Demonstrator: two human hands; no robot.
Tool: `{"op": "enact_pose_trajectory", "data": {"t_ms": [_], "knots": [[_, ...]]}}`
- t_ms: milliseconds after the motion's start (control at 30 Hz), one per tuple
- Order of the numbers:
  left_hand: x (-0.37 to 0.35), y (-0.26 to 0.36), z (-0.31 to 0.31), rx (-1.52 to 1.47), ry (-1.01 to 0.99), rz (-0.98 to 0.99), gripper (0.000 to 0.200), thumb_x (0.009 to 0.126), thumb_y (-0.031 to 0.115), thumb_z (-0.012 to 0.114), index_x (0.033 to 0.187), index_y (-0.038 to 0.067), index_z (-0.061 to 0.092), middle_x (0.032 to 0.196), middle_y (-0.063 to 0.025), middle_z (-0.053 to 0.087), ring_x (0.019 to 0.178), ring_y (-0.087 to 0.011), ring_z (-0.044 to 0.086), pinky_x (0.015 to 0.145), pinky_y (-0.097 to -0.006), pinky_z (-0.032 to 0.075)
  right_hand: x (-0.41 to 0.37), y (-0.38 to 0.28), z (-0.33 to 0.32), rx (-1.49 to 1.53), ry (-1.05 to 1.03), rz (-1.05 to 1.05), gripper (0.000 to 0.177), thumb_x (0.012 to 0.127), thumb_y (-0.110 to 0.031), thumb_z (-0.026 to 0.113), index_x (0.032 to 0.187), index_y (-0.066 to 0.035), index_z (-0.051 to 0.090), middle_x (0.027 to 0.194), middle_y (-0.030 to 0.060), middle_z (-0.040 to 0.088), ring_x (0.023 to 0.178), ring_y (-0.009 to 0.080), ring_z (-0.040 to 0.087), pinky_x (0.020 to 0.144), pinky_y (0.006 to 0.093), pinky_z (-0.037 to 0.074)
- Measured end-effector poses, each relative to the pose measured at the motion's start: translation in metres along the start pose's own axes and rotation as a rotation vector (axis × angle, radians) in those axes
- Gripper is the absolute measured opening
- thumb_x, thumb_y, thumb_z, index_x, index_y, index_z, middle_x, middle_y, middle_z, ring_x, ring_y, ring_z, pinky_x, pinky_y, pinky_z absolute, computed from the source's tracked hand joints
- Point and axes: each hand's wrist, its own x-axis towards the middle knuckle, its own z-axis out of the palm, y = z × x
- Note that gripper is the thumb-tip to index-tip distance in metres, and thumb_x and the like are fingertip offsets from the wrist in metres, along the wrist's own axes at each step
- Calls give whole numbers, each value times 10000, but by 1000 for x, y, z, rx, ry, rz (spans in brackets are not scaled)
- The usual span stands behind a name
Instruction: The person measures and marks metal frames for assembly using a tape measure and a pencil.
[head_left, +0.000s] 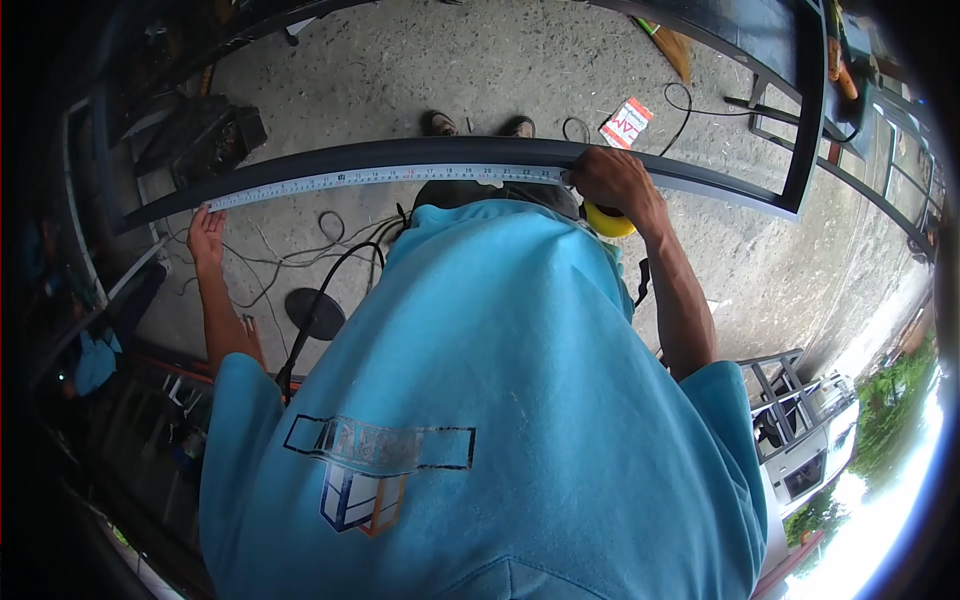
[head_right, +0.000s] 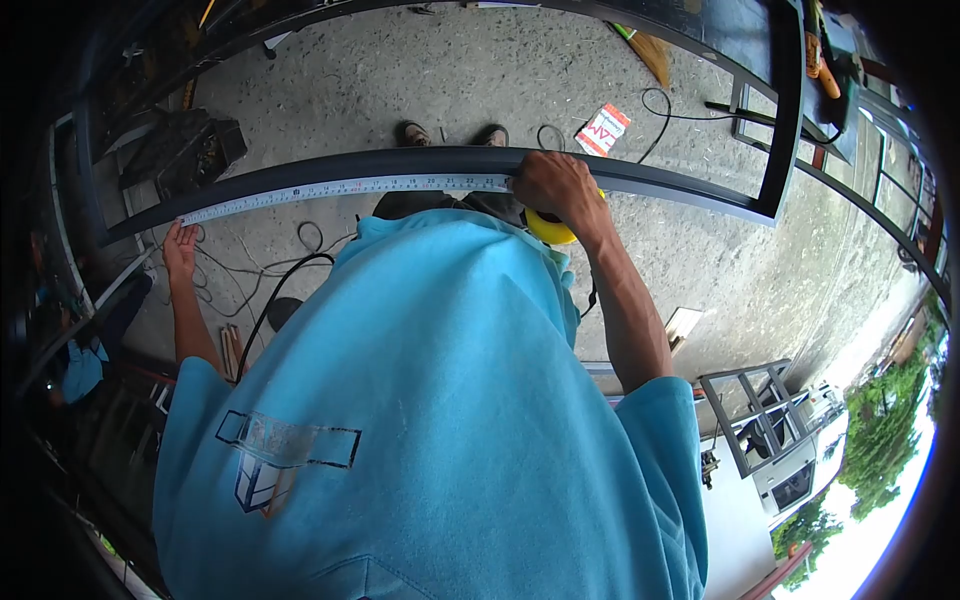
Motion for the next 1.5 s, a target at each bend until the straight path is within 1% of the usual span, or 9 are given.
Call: {"op": "enact_pose_trajectory", "data": {"t_ms": [333,400,467,600,633,700,967,1300,1500], "knots": [[0,0,0,-5,-14,3,261,843,76,568,1052,-76,533,1029,-187,590,975,-270,596,939,-401,471,0,2,2,4,30,-31,229,753,-161,523,739,34,643,680,210,604,641,330,632,603,394,495],[0,1,0,-7,2,-6,321,846,71,574,1115,-87,499,1076,-186,550,1010,-268,562,950,-397,464,0,3,3,-5,34,-31,226,750,-159,522,734,32,642,680,213,602,642,334,629,604,393,495],[1,0,-1,-8,0,-6,323,846,71,575,1116,-89,498,1081,-188,549,1013,-270,561,951,-397,463,1,5,5,14,79,-69,217,749,-151,520,725,29,639,676,215,599,634,339,624,601,395,495],[2,0,-1,10,6,-3,330,844,73,577,1119,-92,496,1088,-192,549,1016,-276,564,957,-398,459,2,5,4,2,50,-65,211,751,-147,522,718,27,637,673,213,600,637,339,626,594,397,496],[1,0,0,11,7,-4,330,844,73,577,1119,-92,496,1088,-192,549,1016,-276,564,957,-398,459,3,6,5,-4,55,-80,211,752,-148,525,721,27,638,671,212,600,641,339,627,590,396,496],[-2,0,2,9,15,8,240,844,88,578,1029,-61,541,1008,-168,596,955,-253,596,933,-395,471,2,6,5,-9,59,-95,211,752,-149,528,724,28,639,670,211,601,644,339,628,586,395,497],[0,0,-1,8,-8,8,249,845,90,577,1035,-64,536,1032,-174,587,989,-260,584,958,-393,454,2,2,0,15,9,-33,212,752,-151,526,747,24,647,695,214,610,654,339,632,607,398,507],[1,-1,-2,5,-2,1,255,843,100,585,1038,-58,538,1035,-171,589,987,-258,587,960,-395,451,2,5,2,-8,32,-69,214,759,-144,516,750,25,647,700,214,612,668,337,638,613,393,509],[-2,0,2,23,17,10,269,847,99,577,1054,-69,534,1040,-180,587,990,-261,587,958,-398,453,3,2,0,26,-7,-13,229,768,-162,524,764,27,656,688,200,617,649,326,642,615,387,508]]}}
